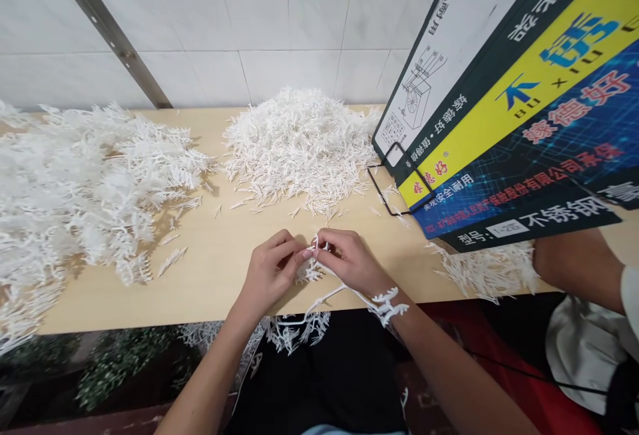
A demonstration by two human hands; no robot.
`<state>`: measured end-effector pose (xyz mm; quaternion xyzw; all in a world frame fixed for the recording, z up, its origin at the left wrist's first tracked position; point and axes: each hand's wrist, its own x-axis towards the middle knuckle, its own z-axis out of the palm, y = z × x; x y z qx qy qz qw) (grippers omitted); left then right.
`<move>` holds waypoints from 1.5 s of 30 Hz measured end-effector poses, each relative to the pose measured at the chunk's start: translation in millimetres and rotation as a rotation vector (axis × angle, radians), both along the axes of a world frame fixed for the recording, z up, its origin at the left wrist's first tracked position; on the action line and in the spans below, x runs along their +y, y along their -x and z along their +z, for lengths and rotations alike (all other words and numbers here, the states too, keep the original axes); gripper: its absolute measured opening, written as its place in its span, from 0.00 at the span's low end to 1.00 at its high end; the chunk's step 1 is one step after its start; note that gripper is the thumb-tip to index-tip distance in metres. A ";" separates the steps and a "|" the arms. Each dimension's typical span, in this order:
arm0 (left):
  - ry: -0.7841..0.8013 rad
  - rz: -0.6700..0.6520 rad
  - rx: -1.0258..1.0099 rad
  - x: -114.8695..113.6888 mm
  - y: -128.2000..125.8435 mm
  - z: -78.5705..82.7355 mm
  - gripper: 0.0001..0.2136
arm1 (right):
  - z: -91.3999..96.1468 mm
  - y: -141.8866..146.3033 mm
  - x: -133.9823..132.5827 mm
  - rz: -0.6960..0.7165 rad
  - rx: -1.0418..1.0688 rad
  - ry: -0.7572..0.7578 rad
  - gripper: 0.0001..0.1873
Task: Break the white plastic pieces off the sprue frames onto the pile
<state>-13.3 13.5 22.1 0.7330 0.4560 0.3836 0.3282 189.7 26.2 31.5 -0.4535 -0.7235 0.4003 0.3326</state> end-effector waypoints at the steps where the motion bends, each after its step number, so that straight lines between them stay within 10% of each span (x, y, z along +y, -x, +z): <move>1: -0.006 -0.031 0.008 -0.6 0.1 0.8 0.14 | -0.5 -1.4 1.7 0.064 -0.015 0.006 0.13; 6: 0.151 -0.342 -0.116 -0.2 -3.0 8.0 0.17 | -4.8 -14.3 13.8 0.436 0.056 0.119 0.13; 10: 0.360 -0.448 -0.328 2.2 0.0 5.5 0.19 | -9.9 -25.5 13.2 0.442 0.307 0.262 0.14; 16: 0.350 -0.056 -0.351 4.6 -2.8 -1.5 0.19 | -8.0 -15.4 3.6 0.174 0.467 0.375 0.09; 20: 0.308 -0.027 -0.289 3.7 -10.7 3.0 0.19 | -5.5 -3.7 3.4 -0.031 0.458 0.329 0.13; 34: 0.164 0.031 -0.220 -4.0 -8.7 -6.7 0.16 | -0.5 -0.4 -2.4 0.060 0.197 0.209 0.13; 40: 0.349 0.140 -0.635 2.3 -2.2 -8.0 0.18 | -15.0 -7.8 4.9 -0.087 0.728 0.380 0.10; 45: 0.237 0.173 -0.411 3.8 -7.2 -9.3 0.13 | -13.3 -8.0 3.1 -0.006 0.641 0.423 0.11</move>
